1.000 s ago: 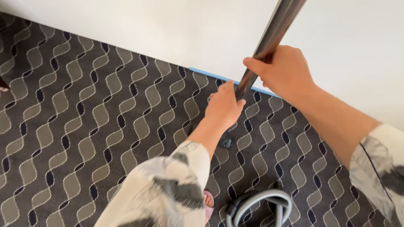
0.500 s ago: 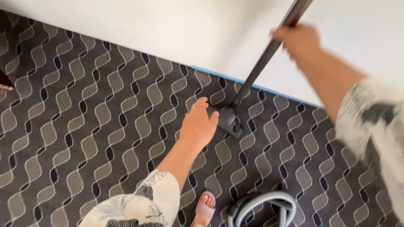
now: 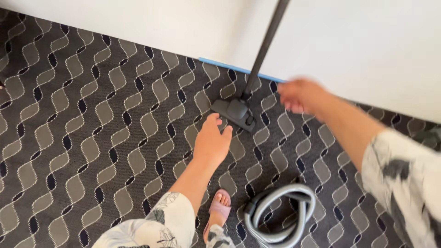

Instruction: The person assembles a vacuum cleaner by connecting the extension tubes, attaching the floor head, and inserting the hose into the canister body.

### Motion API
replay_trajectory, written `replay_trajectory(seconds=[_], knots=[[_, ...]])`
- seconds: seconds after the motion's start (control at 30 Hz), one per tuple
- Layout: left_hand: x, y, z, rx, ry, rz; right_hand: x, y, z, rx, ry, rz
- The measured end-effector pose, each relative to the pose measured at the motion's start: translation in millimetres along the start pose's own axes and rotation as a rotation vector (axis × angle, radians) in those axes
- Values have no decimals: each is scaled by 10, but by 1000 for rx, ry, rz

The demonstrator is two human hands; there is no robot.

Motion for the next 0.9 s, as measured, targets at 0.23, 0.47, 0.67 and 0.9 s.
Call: replay_trajectory(seconds=[0.23,0.47,0.67,0.9], knots=[[-1280,456,969,-92,-97,-26,-994,224,-3225,-82,211,-68],[-2164,1309,2486,-176,-210,-84,-1678,1723,-5768,-832,-137,91],[-2463,1823,3769,-241,-249,-122,-1859,2613,-5965,-770,-53,-7],[-3012,2019,4370,-318,-319,-208,-2216,2197,-5627,-682,-124,64]])
Point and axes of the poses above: each hand's wrist, its own x-axis towards the middle knuckle, its own y-axis out of the palm, z = x × y, the point moved 3 cm from there along x, towards the middle knuckle, and after that the axes turned 9 degrees about -z, right-handed, at the moved point
